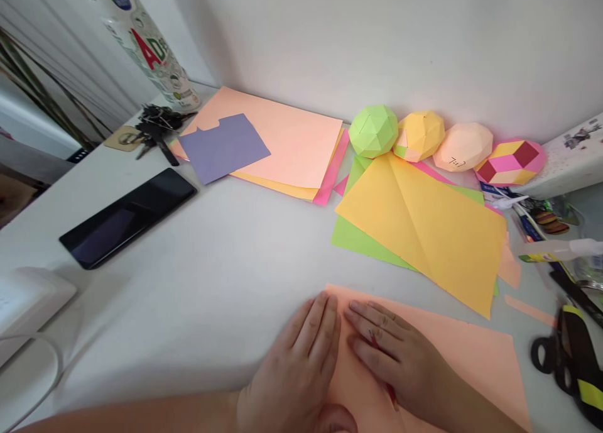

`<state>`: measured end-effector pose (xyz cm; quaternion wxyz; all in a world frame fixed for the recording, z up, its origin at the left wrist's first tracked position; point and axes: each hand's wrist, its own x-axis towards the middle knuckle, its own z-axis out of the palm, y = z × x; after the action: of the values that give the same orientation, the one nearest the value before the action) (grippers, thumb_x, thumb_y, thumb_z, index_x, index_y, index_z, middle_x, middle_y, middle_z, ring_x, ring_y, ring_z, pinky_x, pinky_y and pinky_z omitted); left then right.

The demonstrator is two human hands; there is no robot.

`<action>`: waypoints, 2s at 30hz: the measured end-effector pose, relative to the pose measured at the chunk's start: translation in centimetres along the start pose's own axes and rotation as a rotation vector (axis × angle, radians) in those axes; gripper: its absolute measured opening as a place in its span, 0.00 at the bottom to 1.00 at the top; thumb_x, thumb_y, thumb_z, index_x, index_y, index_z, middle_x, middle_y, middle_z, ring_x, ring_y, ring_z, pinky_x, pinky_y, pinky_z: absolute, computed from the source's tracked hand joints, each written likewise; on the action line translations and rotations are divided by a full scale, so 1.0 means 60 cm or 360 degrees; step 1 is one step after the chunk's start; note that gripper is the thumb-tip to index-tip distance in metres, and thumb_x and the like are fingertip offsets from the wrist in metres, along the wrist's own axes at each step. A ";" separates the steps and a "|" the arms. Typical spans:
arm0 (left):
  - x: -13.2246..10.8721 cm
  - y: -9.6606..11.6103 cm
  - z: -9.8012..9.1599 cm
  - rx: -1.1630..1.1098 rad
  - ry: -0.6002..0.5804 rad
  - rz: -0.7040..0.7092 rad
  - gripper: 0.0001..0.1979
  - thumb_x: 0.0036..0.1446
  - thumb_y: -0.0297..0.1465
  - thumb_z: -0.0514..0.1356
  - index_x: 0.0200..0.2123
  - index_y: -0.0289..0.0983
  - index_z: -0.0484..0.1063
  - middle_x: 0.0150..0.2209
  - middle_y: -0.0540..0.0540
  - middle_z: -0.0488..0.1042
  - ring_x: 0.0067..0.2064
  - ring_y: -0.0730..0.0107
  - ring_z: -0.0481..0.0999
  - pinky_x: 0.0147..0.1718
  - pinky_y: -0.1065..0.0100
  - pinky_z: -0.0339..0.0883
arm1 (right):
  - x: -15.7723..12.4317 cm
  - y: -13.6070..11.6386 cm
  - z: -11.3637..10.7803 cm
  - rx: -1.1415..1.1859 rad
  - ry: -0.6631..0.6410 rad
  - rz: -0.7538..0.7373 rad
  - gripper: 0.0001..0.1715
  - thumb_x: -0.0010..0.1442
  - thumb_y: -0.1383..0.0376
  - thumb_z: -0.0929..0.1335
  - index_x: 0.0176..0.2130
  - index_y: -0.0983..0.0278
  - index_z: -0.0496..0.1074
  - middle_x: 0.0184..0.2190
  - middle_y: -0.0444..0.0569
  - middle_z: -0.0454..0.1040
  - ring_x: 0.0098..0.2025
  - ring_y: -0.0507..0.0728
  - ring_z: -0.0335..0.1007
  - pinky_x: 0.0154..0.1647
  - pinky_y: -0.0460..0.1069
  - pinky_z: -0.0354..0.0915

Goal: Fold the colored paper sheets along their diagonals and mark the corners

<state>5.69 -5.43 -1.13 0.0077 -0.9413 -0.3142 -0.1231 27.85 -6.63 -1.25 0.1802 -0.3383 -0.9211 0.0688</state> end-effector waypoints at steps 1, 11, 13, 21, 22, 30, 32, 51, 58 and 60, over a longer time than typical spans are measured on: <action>0.000 0.000 0.000 0.0014 -0.0010 0.0009 0.47 0.56 0.62 0.40 0.48 0.25 0.73 0.54 0.30 0.70 0.59 0.44 0.61 0.61 0.52 0.44 | -0.001 0.000 0.000 -0.0003 -0.0003 -0.0004 0.16 0.65 0.74 0.62 0.49 0.70 0.72 0.53 0.58 0.72 0.62 0.60 0.59 0.59 0.56 0.65; 0.019 -0.032 -0.008 -0.0014 -0.0056 0.0269 0.39 0.57 0.59 0.47 0.47 0.28 0.73 0.48 0.33 0.73 0.55 0.47 0.65 0.60 0.52 0.44 | 0.010 0.005 -0.014 0.0525 0.0114 0.0135 0.14 0.66 0.70 0.61 0.50 0.66 0.69 0.52 0.58 0.73 0.60 0.58 0.63 0.59 0.57 0.64; 0.023 -0.036 -0.010 -0.0035 -0.0096 0.0293 0.42 0.56 0.61 0.45 0.50 0.29 0.71 0.47 0.34 0.73 0.54 0.48 0.65 0.59 0.52 0.46 | 0.008 0.012 -0.024 0.0957 0.0202 0.0331 0.15 0.68 0.63 0.59 0.50 0.63 0.68 0.48 0.57 0.75 0.55 0.59 0.69 0.54 0.56 0.68; 0.024 -0.047 0.010 -0.0259 -0.0070 0.0466 0.34 0.61 0.53 0.48 0.52 0.29 0.70 0.60 0.36 0.64 0.60 0.50 0.59 0.60 0.57 0.48 | 0.010 0.017 -0.033 0.1822 0.0302 0.1569 0.24 0.67 0.49 0.56 0.44 0.62 0.70 0.26 0.44 0.66 0.22 0.50 0.62 0.16 0.43 0.61; 0.025 -0.048 0.013 -0.0269 -0.0077 0.0482 0.33 0.61 0.52 0.48 0.53 0.29 0.69 0.61 0.36 0.62 0.60 0.50 0.59 0.60 0.57 0.47 | 0.014 0.015 -0.032 0.1725 0.0254 0.1608 0.19 0.66 0.52 0.59 0.42 0.62 0.70 0.25 0.43 0.65 0.21 0.49 0.61 0.17 0.43 0.60; 0.032 -0.052 0.016 -0.0326 -0.0123 0.0508 0.40 0.60 0.57 0.44 0.59 0.31 0.63 0.62 0.38 0.61 0.59 0.52 0.59 0.59 0.57 0.48 | 0.037 0.016 -0.027 0.1084 0.0300 0.1461 0.07 0.56 0.66 0.66 0.26 0.62 0.66 0.22 0.42 0.68 0.21 0.48 0.60 0.20 0.43 0.60; 0.034 -0.051 0.015 -0.0323 -0.0112 0.0519 0.39 0.60 0.57 0.44 0.60 0.31 0.63 0.61 0.40 0.63 0.58 0.52 0.59 0.58 0.57 0.48 | 0.038 0.019 -0.022 0.0980 0.0335 0.1365 0.08 0.55 0.68 0.65 0.25 0.62 0.65 0.22 0.42 0.69 0.22 0.49 0.62 0.21 0.43 0.60; 0.035 -0.052 0.009 -0.0283 -0.0118 0.0532 0.38 0.61 0.56 0.42 0.58 0.30 0.65 0.60 0.41 0.64 0.57 0.50 0.59 0.59 0.56 0.44 | 0.033 0.021 -0.010 0.0909 0.0359 0.1286 0.08 0.54 0.70 0.65 0.25 0.61 0.63 0.23 0.43 0.71 0.24 0.50 0.65 0.23 0.44 0.61; 0.035 -0.053 0.014 -0.0297 -0.0133 0.0532 0.40 0.61 0.57 0.42 0.59 0.30 0.64 0.62 0.40 0.62 0.57 0.50 0.58 0.58 0.56 0.45 | 0.027 0.024 -0.004 0.0879 0.0381 0.1245 0.08 0.53 0.72 0.65 0.25 0.62 0.63 0.23 0.42 0.71 0.24 0.49 0.66 0.23 0.43 0.61; 0.035 -0.053 0.014 -0.0312 -0.0134 0.0527 0.40 0.61 0.57 0.42 0.59 0.29 0.63 0.61 0.40 0.63 0.57 0.50 0.58 0.58 0.56 0.45 | 0.028 0.023 -0.005 0.0889 0.0383 0.1256 0.08 0.54 0.72 0.65 0.25 0.62 0.63 0.23 0.42 0.71 0.24 0.49 0.65 0.23 0.43 0.61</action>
<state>5.60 -1.57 -1.65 -0.0769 -0.9807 -0.1415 -0.1106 27.58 -4.48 -0.85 0.3293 -0.6053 -0.6419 0.3364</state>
